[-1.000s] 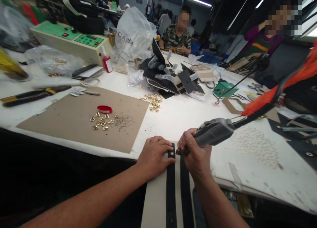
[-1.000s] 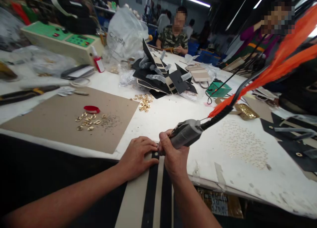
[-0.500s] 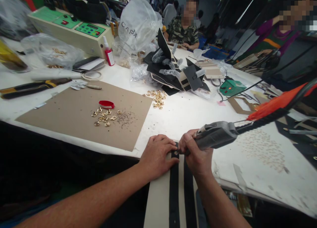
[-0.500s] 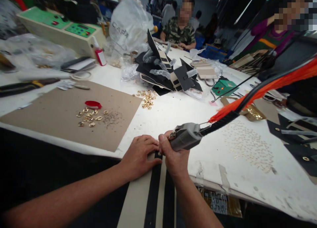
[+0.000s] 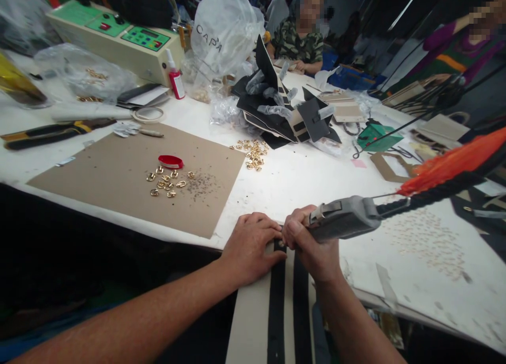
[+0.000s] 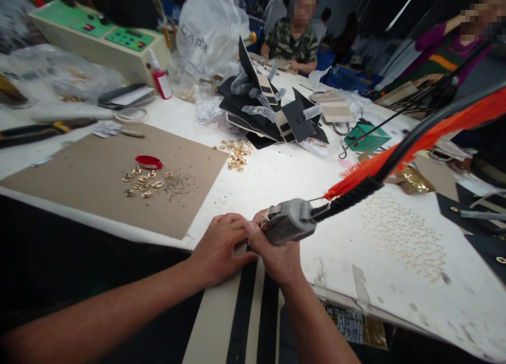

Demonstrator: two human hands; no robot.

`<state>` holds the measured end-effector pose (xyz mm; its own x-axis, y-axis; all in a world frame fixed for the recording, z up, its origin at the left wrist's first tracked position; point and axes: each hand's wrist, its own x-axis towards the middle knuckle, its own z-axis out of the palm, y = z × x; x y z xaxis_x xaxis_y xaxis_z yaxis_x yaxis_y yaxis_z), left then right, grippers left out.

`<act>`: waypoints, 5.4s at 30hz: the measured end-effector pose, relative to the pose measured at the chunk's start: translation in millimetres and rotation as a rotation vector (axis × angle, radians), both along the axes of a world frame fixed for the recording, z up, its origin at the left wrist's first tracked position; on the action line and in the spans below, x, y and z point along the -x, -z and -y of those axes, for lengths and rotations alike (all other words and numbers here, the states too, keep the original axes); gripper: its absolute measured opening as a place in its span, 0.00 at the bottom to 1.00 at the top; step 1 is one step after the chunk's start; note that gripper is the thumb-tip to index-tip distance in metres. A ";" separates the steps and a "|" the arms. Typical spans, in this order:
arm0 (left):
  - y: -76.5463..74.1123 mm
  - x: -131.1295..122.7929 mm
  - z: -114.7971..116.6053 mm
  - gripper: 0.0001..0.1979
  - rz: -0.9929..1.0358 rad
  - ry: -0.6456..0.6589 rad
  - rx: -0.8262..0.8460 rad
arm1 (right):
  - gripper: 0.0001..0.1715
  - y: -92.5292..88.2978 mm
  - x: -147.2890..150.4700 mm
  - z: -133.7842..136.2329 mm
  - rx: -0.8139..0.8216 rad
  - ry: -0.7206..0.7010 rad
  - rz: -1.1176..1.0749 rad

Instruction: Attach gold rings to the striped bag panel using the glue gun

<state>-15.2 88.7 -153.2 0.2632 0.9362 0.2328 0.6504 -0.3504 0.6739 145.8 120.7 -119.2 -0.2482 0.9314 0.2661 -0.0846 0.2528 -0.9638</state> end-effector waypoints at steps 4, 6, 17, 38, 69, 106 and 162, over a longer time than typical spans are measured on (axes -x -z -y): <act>-1.3 -0.1 -0.6 0.17 -0.003 0.000 0.012 | 0.15 2.6 -1.7 -0.7 0.019 0.005 -0.019; -1.6 0.0 -1.0 0.16 -0.009 0.010 0.013 | 0.13 3.7 -2.1 -0.8 0.014 0.001 -0.032; 1.1 -0.3 -0.7 0.14 -0.033 0.013 -0.018 | 0.18 4.1 -2.0 1.1 -0.028 -0.017 -0.038; -3.0 -0.8 -0.6 0.11 -0.020 0.023 0.021 | 0.12 1.6 0.2 2.7 -0.056 -0.095 -0.175; 0.5 1.5 -2.0 0.18 -0.063 0.014 -0.069 | 0.28 -18.4 -134.6 49.4 0.328 0.573 0.632; -3.0 -4.1 17.3 0.44 0.082 -0.315 0.178 | 0.10 25.5 -63.9 22.9 -0.425 0.051 0.707; -77.1 39.6 176.9 0.11 -0.026 0.285 -0.609 | 0.03 7.3 -62.9 35.9 -0.234 -0.118 1.161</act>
